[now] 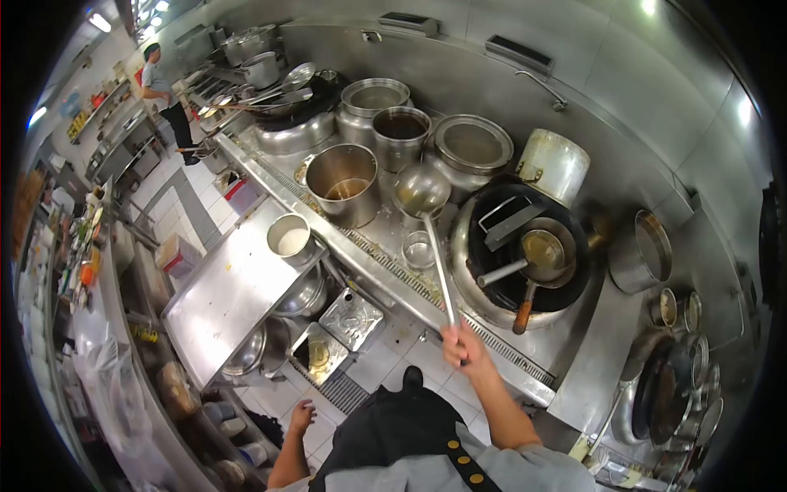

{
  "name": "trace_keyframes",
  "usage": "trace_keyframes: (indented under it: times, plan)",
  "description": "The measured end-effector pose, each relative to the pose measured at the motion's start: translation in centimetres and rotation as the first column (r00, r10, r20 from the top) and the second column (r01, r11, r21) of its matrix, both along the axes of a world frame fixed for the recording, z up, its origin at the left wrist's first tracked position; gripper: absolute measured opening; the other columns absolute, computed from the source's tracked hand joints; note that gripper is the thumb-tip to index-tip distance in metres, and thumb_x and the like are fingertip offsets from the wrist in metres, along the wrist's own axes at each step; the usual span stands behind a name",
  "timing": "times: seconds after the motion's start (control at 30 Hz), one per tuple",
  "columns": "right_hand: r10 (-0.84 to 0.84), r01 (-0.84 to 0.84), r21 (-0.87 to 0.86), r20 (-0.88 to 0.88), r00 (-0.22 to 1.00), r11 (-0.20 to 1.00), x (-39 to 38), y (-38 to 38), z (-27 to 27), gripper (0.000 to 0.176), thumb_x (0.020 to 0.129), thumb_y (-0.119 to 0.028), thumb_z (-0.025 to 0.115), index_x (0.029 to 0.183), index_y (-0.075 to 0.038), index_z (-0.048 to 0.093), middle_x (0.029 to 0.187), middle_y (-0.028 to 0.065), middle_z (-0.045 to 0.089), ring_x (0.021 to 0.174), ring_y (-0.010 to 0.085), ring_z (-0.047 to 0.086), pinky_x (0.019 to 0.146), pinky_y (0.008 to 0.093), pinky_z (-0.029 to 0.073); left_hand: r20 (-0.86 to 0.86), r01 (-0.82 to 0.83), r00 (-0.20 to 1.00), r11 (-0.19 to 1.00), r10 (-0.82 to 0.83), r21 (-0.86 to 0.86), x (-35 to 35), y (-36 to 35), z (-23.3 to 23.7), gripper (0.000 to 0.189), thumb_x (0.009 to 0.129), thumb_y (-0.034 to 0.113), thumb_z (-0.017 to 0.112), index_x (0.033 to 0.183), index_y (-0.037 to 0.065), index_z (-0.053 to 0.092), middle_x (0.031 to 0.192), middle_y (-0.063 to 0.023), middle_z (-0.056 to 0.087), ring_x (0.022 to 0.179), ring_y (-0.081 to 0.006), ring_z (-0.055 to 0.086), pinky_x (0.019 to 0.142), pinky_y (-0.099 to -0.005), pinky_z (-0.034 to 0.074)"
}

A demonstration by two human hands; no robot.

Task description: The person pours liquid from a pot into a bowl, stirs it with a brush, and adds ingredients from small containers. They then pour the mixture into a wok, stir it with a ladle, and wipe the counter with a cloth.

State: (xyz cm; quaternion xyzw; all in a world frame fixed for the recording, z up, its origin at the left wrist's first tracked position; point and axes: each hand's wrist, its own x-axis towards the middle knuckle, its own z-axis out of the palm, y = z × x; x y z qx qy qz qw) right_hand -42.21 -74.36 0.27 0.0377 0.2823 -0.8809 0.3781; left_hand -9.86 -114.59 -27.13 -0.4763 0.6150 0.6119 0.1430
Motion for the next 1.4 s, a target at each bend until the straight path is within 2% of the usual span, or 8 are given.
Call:
trace_keyframes:
  times: [0.23,0.47,0.57,0.7,1.1,1.27,1.33,1.4]
  plan:
    - [-0.029,0.413,0.614,-0.536,0.844,0.673,-21.6,2.0,3.1,0.035,0.091,-0.009,0.052,0.123,-0.011,0.037,0.063,-0.0007,0.040,0.041,0.0079,0.038,0.033,0.0256,0.032,-0.265,0.219,0.933,0.969,-0.242,-0.114,-15.1,4.9,4.3,0.031,0.087,0.014,0.057,0.117,0.005,0.060,0.081,-0.0056,0.063,0.065,-0.0117,0.058,0.056,-0.0249,0.045]
    - [0.191,0.380,0.814,-0.498,0.846,0.439,-22.3,4.4,6.1,0.062,0.090,-0.009,0.054,0.144,-0.010,0.025,0.068,0.0032,0.046,0.043,0.0106,0.043,0.035,0.0272,0.033,-0.384,0.395,0.806,0.892,-0.451,-0.220,-23.8,9.5,5.8,0.029,0.089,0.017,0.057,0.116,0.006,0.060,0.086,-0.0065,0.065,0.077,-0.0138,0.062,0.067,-0.0275,0.049]
    - [0.589,0.548,0.836,-0.458,0.666,0.031,-22.1,5.2,2.2,0.068,0.087,-0.016,0.057,0.146,-0.010,0.025,0.089,0.0226,0.065,0.074,0.0371,0.065,0.069,0.0447,0.051,-0.420,0.449,0.797,0.891,-0.435,-0.070,-28.5,9.9,9.2,0.028,0.093,0.017,0.053,0.120,0.007,0.057,0.095,-0.0054,0.063,0.084,-0.0146,0.062,0.074,-0.0288,0.050]
    - [0.836,0.644,0.734,-0.200,0.511,-0.219,-22.4,3.0,1.2,0.068,0.085,-0.015,0.054,0.146,-0.014,0.026,0.094,0.0274,0.064,0.084,0.0450,0.062,0.079,0.0533,0.048,-0.577,0.300,0.785,0.953,-0.223,0.040,-36.6,8.9,9.5,0.030,0.091,0.018,0.058,0.120,0.010,0.057,0.085,-0.0041,0.062,0.074,-0.0131,0.061,0.063,-0.0273,0.050]
    - [0.901,0.669,0.658,0.036,0.431,-0.346,-18.1,4.0,9.2,0.066,0.083,-0.004,0.047,0.145,-0.020,0.032,0.089,0.0212,0.063,0.079,0.0400,0.063,0.075,0.0504,0.049,-0.575,-0.303,0.768,0.951,0.282,0.061,-58.9,-8.3,15.6,0.043,0.091,0.035,0.054,0.127,0.014,0.042,0.106,-0.0085,0.055,0.077,-0.0187,0.058,0.061,-0.0370,0.053]
    - [0.777,0.523,0.852,-0.314,0.546,-0.023,-17.0,8.1,8.6,0.074,0.080,-0.008,0.059,0.146,-0.024,0.030,0.101,0.0223,0.062,0.096,0.0405,0.060,0.087,0.0461,0.045,-0.556,-0.276,0.810,0.958,0.186,-0.080,-62.8,-11.8,16.2,0.030,0.089,0.030,0.058,0.105,0.008,0.045,0.073,-0.0077,0.055,0.053,-0.0181,0.055,0.046,-0.0363,0.052]
    - [0.776,0.701,0.702,-0.508,0.374,0.122,-17.5,8.6,8.0,0.074,0.083,-0.009,0.060,0.148,-0.022,0.027,0.086,0.0161,0.063,0.072,0.0298,0.063,0.068,0.0403,0.049,-0.593,-0.276,0.798,0.938,0.103,-0.208,-64.9,-13.2,13.1,0.024,0.086,0.021,0.060,0.094,0.007,0.042,0.065,-0.0096,0.053,0.044,-0.0182,0.052,0.035,-0.0333,0.046]
    - [0.353,0.293,0.935,-0.348,0.868,0.201,-18.6,6.9,10.4,0.070,0.087,-0.010,0.059,0.148,-0.019,0.026,0.069,0.0075,0.055,0.049,0.0163,0.053,0.047,0.0309,0.042,-0.571,-0.272,0.820,0.913,0.053,-0.305,-64.8,-12.9,13.8,0.020,0.084,0.016,0.058,0.091,0.007,0.041,0.066,-0.0113,0.055,0.047,-0.0231,0.055,0.041,-0.0373,0.049]
